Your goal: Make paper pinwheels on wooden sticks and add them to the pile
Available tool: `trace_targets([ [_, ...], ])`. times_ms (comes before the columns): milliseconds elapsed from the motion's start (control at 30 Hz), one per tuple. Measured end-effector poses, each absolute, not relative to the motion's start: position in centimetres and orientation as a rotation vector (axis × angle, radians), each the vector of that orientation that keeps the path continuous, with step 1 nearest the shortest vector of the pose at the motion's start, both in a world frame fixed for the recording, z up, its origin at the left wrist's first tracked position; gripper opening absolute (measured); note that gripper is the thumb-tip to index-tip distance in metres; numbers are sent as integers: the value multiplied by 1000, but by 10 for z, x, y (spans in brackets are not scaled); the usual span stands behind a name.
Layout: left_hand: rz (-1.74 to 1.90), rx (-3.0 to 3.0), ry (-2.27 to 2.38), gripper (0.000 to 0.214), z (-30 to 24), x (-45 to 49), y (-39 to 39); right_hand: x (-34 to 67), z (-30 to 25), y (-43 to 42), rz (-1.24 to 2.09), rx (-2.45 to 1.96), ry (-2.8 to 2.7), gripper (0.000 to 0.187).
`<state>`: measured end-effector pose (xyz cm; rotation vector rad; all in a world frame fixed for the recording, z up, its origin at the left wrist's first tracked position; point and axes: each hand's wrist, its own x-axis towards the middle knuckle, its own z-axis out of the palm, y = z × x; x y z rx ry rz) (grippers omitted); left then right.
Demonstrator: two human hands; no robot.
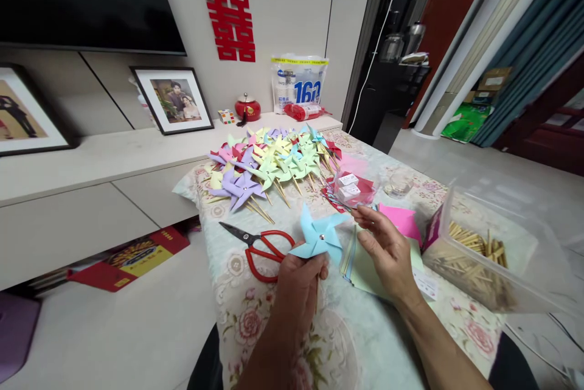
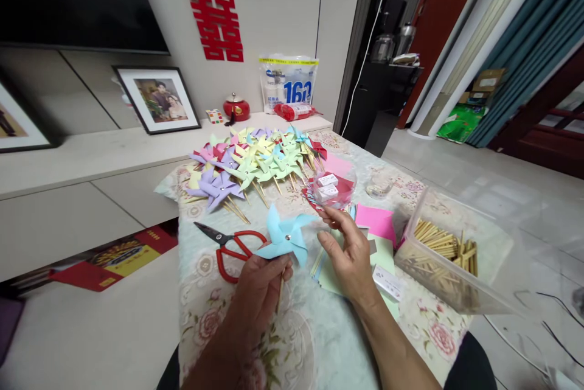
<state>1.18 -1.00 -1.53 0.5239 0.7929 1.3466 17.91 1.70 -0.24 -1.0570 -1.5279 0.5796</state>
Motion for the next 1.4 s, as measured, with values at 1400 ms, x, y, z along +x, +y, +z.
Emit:
trace_targets([
  [1400, 1327, 688, 930, 15, -28, 20, -11, 166, 1, 15, 204, -1020, -1891, 18],
])
